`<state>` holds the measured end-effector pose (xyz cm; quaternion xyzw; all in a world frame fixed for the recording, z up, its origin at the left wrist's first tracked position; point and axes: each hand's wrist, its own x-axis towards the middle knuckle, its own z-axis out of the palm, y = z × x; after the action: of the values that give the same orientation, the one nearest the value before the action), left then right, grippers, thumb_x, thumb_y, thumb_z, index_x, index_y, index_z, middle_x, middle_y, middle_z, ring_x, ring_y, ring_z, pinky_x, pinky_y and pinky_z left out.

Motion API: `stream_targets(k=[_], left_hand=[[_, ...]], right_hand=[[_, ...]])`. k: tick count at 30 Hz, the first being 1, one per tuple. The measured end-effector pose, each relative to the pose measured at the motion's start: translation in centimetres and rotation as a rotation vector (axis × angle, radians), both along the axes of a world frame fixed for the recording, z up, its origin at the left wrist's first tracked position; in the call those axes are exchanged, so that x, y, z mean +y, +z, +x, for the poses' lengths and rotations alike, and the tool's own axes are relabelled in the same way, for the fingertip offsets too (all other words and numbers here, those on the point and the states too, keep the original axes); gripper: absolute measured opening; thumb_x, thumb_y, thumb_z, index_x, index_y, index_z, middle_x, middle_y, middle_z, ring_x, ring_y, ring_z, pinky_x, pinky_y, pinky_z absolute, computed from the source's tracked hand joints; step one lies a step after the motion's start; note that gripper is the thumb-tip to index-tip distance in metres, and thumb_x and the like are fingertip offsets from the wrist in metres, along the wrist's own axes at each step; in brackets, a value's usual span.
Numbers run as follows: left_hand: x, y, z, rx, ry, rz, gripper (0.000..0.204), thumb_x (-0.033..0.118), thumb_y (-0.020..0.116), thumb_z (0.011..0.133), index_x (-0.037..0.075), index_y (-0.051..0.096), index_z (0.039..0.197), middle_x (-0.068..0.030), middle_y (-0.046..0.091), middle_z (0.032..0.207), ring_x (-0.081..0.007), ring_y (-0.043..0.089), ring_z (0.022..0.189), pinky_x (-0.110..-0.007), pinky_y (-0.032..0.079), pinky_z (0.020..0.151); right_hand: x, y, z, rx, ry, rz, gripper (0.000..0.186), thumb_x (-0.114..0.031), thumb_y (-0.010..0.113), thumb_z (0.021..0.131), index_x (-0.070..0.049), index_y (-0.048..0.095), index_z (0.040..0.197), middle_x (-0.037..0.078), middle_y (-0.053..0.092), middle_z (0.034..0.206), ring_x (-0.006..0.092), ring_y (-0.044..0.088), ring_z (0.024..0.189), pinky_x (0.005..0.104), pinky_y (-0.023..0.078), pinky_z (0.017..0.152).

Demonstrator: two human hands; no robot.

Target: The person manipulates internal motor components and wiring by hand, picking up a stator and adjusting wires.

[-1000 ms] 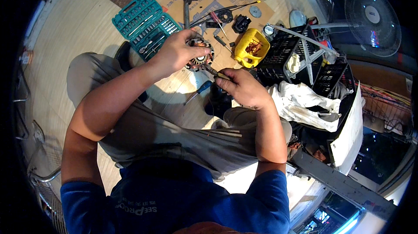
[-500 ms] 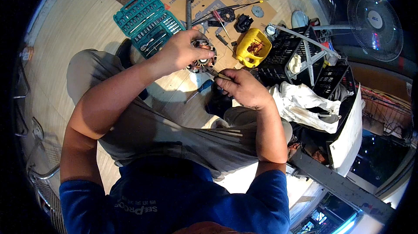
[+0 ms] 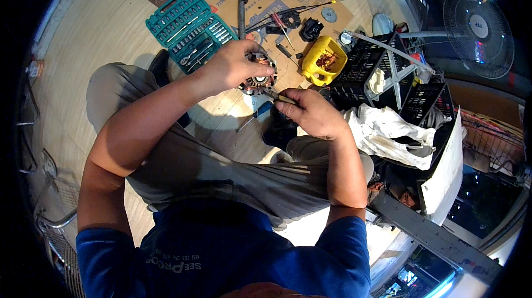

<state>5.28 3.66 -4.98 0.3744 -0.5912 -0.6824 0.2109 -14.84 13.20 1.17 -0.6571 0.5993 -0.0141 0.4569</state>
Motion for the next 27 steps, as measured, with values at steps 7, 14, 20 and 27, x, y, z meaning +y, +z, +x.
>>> stream_targets(k=[7, 14, 20, 27], left_hand=[[-0.2, 0.7, 0.0, -0.049, -0.063, 0.042, 0.04, 0.018, 0.073, 0.082, -0.006, 0.058, 0.11, -0.0105, 0.066, 0.095, -0.0138, 0.063, 0.087, -0.027, 0.05, 0.078], [-0.5, 0.8, 0.1, 0.017, -0.019, -0.03, 0.042, 0.018, 0.072, 0.082, -0.008, 0.058, 0.111, -0.0115, 0.067, 0.093, -0.0141, 0.063, 0.084, -0.027, 0.051, 0.076], [-0.6, 0.0, 0.0, 0.063, 0.079, 0.078, 0.035, 0.016, 0.07, 0.082, -0.007, 0.059, 0.106, -0.0113, 0.067, 0.09, -0.0149, 0.065, 0.079, -0.027, 0.052, 0.069], [-1.1, -1.2, 0.4, 0.176, 0.357, 0.231, 0.033, 0.017, 0.071, 0.082, -0.006, 0.059, 0.103, -0.0115, 0.067, 0.089, -0.015, 0.066, 0.071, -0.026, 0.052, 0.059]], right_hand=[[0.0, -0.4, 0.1, -0.038, -0.042, 0.02, 0.034, -0.03, 0.058, 0.09, 0.003, 0.063, 0.09, 0.026, 0.062, 0.077, 0.0426, 0.06, 0.076, 0.0445, 0.048, 0.069], [0.4, -1.4, 0.7, -0.056, -0.108, -0.042, 0.029, -0.024, 0.059, 0.093, 0.003, 0.058, 0.084, 0.009, 0.05, 0.059, 0.0144, 0.044, 0.057, 0.0329, 0.041, 0.055], [0.7, -2.3, 0.6, -0.024, -0.104, -0.247, 0.026, -0.023, 0.06, 0.093, 0.003, 0.058, 0.087, 0.009, 0.052, 0.063, 0.0144, 0.046, 0.059, 0.0334, 0.042, 0.057], [-1.9, -9.1, -6.4, -0.011, -0.302, 0.338, 0.035, -0.031, 0.057, 0.094, 0.003, 0.062, 0.099, 0.009, 0.065, 0.08, 0.0156, 0.063, 0.073, 0.0286, 0.049, 0.065]])
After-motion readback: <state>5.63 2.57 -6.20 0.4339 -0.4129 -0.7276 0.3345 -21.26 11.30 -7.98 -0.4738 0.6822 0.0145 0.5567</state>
